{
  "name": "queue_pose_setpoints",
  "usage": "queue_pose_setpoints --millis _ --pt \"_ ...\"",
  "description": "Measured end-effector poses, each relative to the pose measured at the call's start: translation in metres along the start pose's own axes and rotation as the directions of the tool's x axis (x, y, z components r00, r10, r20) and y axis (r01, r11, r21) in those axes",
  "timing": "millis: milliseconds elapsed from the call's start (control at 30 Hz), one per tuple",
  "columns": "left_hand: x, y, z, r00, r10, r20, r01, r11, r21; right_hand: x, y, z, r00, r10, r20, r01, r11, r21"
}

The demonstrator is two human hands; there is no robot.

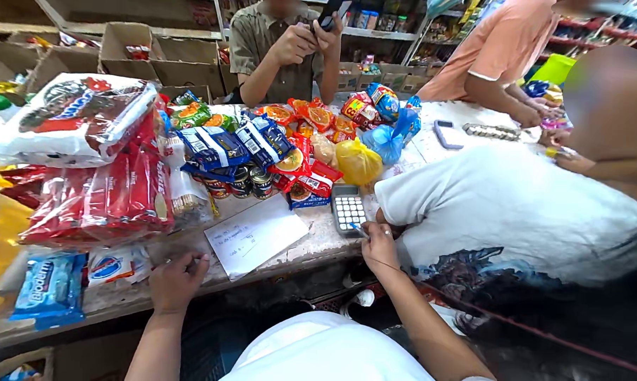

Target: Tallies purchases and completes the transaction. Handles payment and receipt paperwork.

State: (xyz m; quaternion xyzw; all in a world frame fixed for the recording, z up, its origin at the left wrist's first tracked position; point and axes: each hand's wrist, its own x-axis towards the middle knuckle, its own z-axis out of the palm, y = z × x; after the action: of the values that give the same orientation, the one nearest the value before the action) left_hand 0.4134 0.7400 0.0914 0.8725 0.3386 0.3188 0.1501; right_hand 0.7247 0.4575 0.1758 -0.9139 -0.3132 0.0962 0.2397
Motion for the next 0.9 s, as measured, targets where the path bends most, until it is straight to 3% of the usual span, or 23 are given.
queue_pose_setpoints --millis 67,100,167,200,267,367,467,767,900 --pt "-0.001 -0.001 0.000 1.000 -0.005 0.009 0.005 1.000 0.002 -0.001 -0.009 0.017 0.993 -0.110 -0.045 0.119 0.927 0.355" --pt "-0.001 0.000 -0.001 1.000 -0.007 0.010 0.007 1.000 0.004 -0.001 -0.023 0.027 0.988 -0.151 -0.018 0.135 0.820 0.556" --pt "0.000 0.002 -0.001 1.000 -0.003 0.004 0.003 1.000 0.005 -0.001 -0.060 0.046 0.957 -0.260 0.130 0.051 0.592 0.804" --pt "0.000 0.004 -0.002 1.000 0.002 0.005 -0.002 1.000 0.004 0.001 -0.077 0.054 0.918 -0.330 0.222 -0.005 0.548 0.836" --pt "0.000 0.006 -0.006 0.999 -0.009 0.037 0.010 1.000 -0.008 0.007 -0.107 0.067 0.839 -0.413 0.354 -0.042 0.600 0.799" --pt "0.004 0.009 -0.014 0.983 -0.093 0.158 0.096 0.995 -0.011 0.025 -0.133 0.094 0.789 -0.502 0.355 0.093 0.669 0.738" --pt "0.008 0.012 -0.017 0.964 -0.142 0.226 0.142 0.990 0.018 0.036 -0.143 0.116 0.801 -0.523 0.292 0.149 0.646 0.749" --pt "0.009 0.007 -0.017 0.951 -0.163 0.261 0.156 0.987 0.045 0.047 -0.136 0.146 0.829 -0.511 0.228 0.308 0.757 0.577" --pt "0.008 0.010 -0.016 0.955 -0.157 0.252 0.150 0.988 0.047 0.044 -0.136 0.139 0.791 -0.575 0.210 0.387 0.735 0.556"
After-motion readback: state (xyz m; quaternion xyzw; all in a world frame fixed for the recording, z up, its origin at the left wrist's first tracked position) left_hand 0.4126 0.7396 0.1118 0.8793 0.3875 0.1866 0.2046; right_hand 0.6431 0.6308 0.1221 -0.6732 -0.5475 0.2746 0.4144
